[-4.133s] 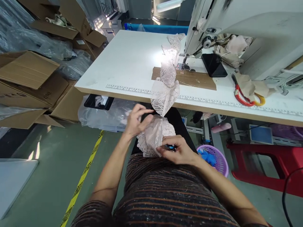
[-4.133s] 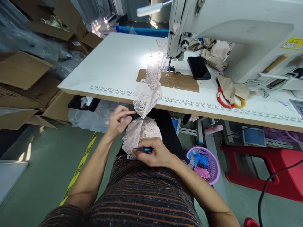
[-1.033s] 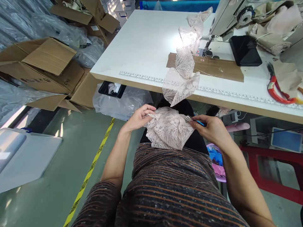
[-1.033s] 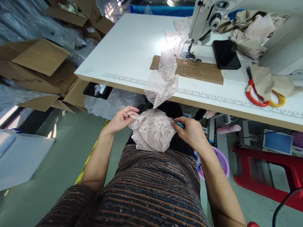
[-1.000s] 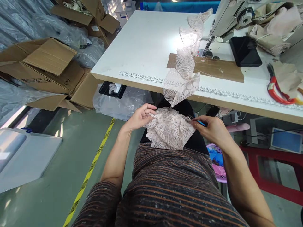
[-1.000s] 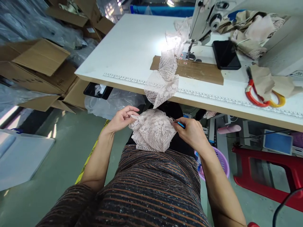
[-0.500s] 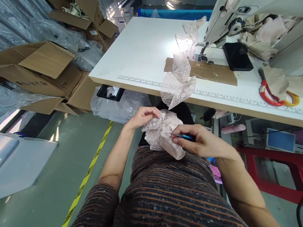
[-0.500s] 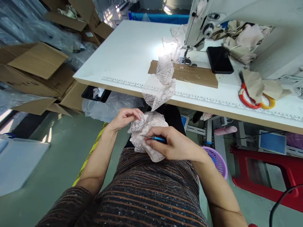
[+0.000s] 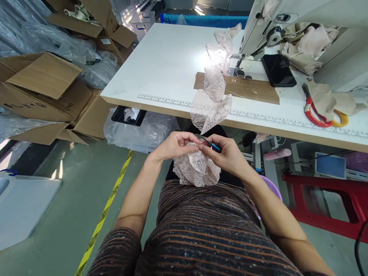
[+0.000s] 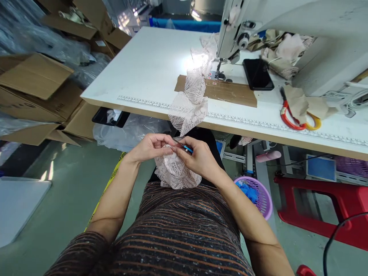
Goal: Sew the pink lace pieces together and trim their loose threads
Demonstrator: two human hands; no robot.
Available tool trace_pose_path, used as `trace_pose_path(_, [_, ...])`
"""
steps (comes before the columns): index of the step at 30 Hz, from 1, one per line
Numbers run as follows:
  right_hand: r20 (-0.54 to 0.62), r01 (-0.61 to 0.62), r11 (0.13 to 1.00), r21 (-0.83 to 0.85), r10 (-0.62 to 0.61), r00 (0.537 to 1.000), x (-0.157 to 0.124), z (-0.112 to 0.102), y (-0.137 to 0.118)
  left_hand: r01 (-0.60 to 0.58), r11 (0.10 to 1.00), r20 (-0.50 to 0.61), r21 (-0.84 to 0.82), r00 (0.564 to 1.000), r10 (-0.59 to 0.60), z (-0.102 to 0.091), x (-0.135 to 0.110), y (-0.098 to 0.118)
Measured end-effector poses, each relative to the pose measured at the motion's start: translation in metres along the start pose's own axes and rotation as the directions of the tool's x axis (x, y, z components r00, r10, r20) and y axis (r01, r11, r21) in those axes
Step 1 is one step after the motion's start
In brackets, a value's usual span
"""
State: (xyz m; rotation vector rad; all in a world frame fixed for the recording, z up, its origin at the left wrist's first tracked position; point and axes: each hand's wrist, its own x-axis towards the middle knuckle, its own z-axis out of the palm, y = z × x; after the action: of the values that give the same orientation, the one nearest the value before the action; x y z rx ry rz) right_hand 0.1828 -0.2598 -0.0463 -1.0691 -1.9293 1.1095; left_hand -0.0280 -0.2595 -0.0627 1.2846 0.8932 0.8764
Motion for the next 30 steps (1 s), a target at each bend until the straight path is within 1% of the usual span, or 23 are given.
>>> trace_pose_path(2, [-0.033,0.061,0.998,0.004,-0.061,0.998,0.0,0.0,0.004,-0.006,1.0,0.001,0.006,1.0,0.006,0.0,0.001,0.001])
trace_pose_path(4, [-0.001,0.091,0.992,0.09,-0.091,0.996,0.001,0.0,0.009,-0.015,1.0,0.017,0.016,1.0,0.015,0.0,0.001,0.003])
trace_pose_path(5, [0.03,0.077,0.987,0.142,-0.082,0.996,0.001,0.0,0.011,-0.018,1.0,0.028,0.024,0.999,0.018,0.0,0.001,0.003])
trace_pose_path(7, [0.079,0.007,0.979,0.203,-0.023,0.997,0.0,0.0,0.015,-0.021,0.999,0.04,0.048,0.999,0.019,0.0,0.001,0.006])
trace_pose_path(10, [0.084,-0.09,0.97,0.224,0.073,0.994,-0.003,0.001,0.017,-0.04,0.996,0.005,0.083,0.999,0.039,0.0,-0.001,0.008])
trace_pose_path(13, [0.044,-0.126,0.958,0.257,0.118,0.992,-0.004,0.005,0.017,-0.071,0.99,-0.063,0.121,0.995,0.079,-0.001,-0.004,0.009])
trace_pose_path(16, [-0.042,-0.111,0.953,0.283,0.128,0.991,-0.003,0.01,0.017,-0.099,0.981,-0.124,0.165,0.985,0.12,-0.003,-0.006,0.009])
trace_pose_path(18, [-0.091,-0.087,0.955,0.284,0.117,0.989,-0.002,0.013,0.017,-0.107,0.977,-0.144,0.183,0.98,0.134,-0.003,-0.007,0.008])
trace_pose_path(21, [-0.147,-0.021,0.972,0.235,0.057,0.987,-0.003,0.015,0.017,-0.114,0.977,-0.152,0.18,0.978,0.142,-0.004,-0.006,0.006])
trace_pose_path(24, [-0.207,0.072,0.987,0.143,-0.042,0.977,-0.005,0.014,0.015,-0.142,0.98,-0.139,0.142,0.977,0.162,-0.004,-0.005,0.003])
trace_pose_path(27, [-0.244,0.189,0.982,0.019,-0.178,0.953,-0.006,0.013,0.013,-0.19,0.972,-0.082,0.137,0.976,0.202,-0.006,-0.003,0.002])
trace_pose_path(30, [-0.244,0.29,0.952,-0.098,-0.306,0.921,-0.007,0.013,0.014,-0.247,0.955,-0.044,0.166,0.965,0.257,-0.007,-0.003,0.002])
